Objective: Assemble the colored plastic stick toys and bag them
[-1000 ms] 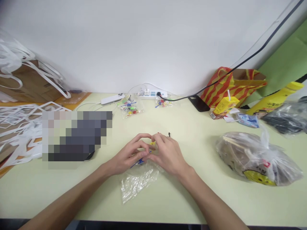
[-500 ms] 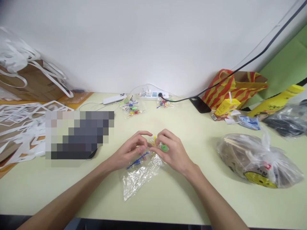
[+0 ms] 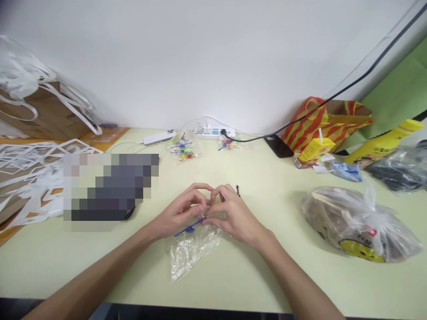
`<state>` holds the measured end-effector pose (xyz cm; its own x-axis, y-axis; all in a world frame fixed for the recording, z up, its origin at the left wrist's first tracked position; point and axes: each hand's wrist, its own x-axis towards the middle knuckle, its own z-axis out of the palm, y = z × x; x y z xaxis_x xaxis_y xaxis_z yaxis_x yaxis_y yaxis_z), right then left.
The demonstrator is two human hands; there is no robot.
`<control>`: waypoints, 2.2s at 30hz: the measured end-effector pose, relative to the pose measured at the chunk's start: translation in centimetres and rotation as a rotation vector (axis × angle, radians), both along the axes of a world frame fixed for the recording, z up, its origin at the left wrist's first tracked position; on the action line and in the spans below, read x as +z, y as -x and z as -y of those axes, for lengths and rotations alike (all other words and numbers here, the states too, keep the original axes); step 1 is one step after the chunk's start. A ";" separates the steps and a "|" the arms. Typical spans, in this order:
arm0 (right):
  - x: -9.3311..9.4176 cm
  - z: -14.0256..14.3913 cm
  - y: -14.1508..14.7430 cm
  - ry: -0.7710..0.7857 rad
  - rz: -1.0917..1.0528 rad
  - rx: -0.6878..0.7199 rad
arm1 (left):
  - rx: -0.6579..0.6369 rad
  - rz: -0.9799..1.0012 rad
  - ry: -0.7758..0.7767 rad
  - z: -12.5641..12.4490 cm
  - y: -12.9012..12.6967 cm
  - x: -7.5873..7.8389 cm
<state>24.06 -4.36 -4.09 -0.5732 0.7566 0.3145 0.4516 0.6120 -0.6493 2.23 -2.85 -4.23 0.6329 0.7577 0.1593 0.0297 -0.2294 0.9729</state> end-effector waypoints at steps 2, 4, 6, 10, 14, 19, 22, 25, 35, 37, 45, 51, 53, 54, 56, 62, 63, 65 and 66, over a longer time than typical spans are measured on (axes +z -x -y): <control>-0.1 0.1 0.1 -0.005 0.016 0.013 | -0.001 -0.018 -0.009 0.1 0.0 0.1; -0.2 0.1 0.2 -0.014 0.015 0.026 | -0.004 -0.032 -0.006 0.1 0.0 0.3; -0.3 0.1 0.3 -0.023 -0.001 0.031 | -0.016 -0.033 0.019 0.2 -0.1 0.5; -0.3 0.0 0.2 -0.055 -0.040 0.013 | -0.061 0.012 0.110 0.4 -0.4 0.7; -0.6 0.0 0.4 -0.103 -0.100 -0.046 | -0.063 0.024 0.127 0.6 -0.4 1.0; -1.7 0.1 1.1 -0.118 -0.166 -0.045 | -0.054 -0.014 0.103 0.7 -0.3 1.2; -1.9 0.2 1.3 -0.104 -0.194 -0.014 | -0.075 -0.009 0.121 0.7 -0.3 1.3; -2.0 0.4 1.5 -0.065 -0.233 -0.023 | -0.094 -0.015 0.143 0.9 -0.4 1.3; -2.0 0.6 1.7 0.125 -0.185 -0.015 | -0.116 -0.060 0.150 0.5 0.1 1.3; -1.0 0.4 1.2 0.235 -0.169 0.067 | -0.136 -0.050 0.188 0.0 0.4 1.3; -0.2 -1.0 -0.8 0.069 -0.238 -0.356 | -0.106 0.009 0.308 -2.4 3.0 1.3; -2.0 -1.2 -0.7 -0.268 0.201 -0.284 | -0.097 -0.033 0.295 -3.4 4.1 0.5; -2.4 -1.1 -0.4 -0.283 0.260 -0.274 | -0.108 -0.047 0.316 -3.5 4.3 0.3; -2.6 -1.0 -0.3 -0.283 0.275 -0.274 | -0.118 -0.048 0.330 -3.5 4.3 0.3; -2.8 -0.9 -0.1 -0.262 0.280 -0.268 | -0.145 -0.038 0.354 -3.5 4.5 0.5; -2.8 -0.7 0.2 -0.193 0.207 -0.222 | -0.234 -0.032 0.394 -3.7 5.1 0.7; -2.7 -0.6 0.2 -0.194 0.187 -0.222 | -0.239 -0.027 0.399 -3.8 5.1 0.7; -2.5 -0.5 0.3 -0.197 0.135 -0.222 | -0.240 -0.017 0.404 -3.8 5.2 0.6; -2.4 -0.5 0.3 -0.191 0.100 -0.225 | -0.238 -0.015 0.399 -3.8 5.3 0.6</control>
<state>23.73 -3.84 -6.46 -0.4331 0.8006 0.4142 0.6454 0.5962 -0.4775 -3.04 0.98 -3.67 0.7966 0.5913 -0.1255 0.0364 0.1604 0.9864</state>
